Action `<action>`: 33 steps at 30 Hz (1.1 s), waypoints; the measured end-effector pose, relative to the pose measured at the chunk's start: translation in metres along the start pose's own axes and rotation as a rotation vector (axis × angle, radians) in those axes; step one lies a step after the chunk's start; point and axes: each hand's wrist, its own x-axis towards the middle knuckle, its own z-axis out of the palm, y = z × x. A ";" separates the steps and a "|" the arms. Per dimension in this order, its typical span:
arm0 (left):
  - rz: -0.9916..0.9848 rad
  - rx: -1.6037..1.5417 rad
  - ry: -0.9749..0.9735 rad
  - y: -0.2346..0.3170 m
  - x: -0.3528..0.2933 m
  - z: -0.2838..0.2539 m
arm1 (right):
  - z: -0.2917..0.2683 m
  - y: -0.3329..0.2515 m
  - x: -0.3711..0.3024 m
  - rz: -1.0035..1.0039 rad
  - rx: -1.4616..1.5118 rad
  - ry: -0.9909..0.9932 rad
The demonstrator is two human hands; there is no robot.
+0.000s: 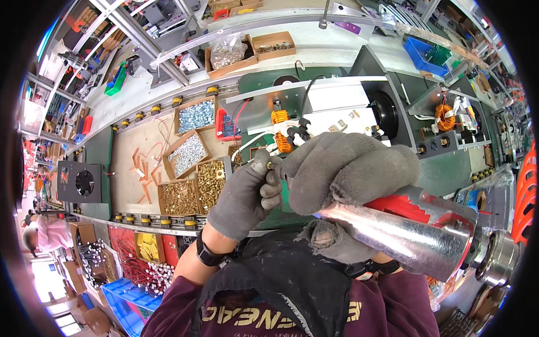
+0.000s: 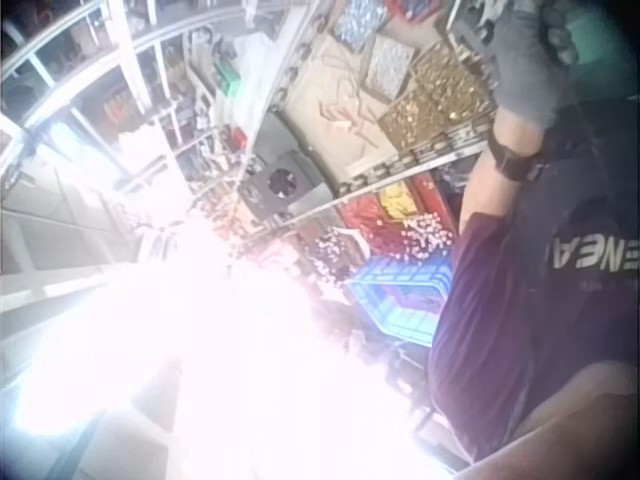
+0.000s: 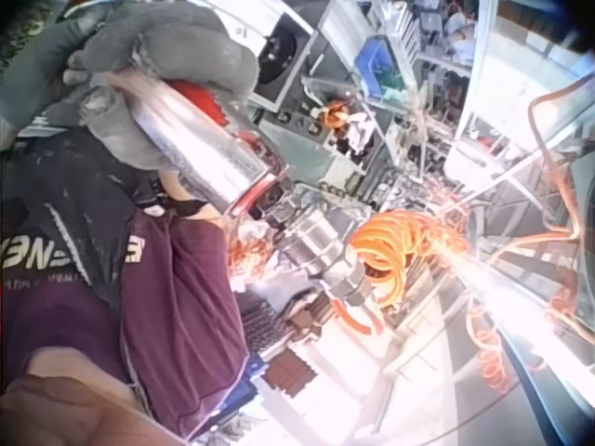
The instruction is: The recorder is assembling internal components and wiring inside an industrial enclosure, using an electric screwdriver to secure parts and wire strippers for cable preparation.
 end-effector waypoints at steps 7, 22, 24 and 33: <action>0.094 -0.088 0.080 -0.001 0.008 0.016 | -0.012 0.008 0.005 -0.048 -0.047 0.028; -0.022 0.728 0.103 0.103 0.045 0.107 | -0.092 -0.011 0.095 0.010 -0.074 -0.391; 0.013 0.874 -0.007 0.109 0.058 0.107 | -0.082 -0.015 0.106 -0.013 0.057 -0.160; 0.333 1.247 0.254 0.155 0.078 0.011 | -0.114 0.017 0.085 0.028 0.085 0.295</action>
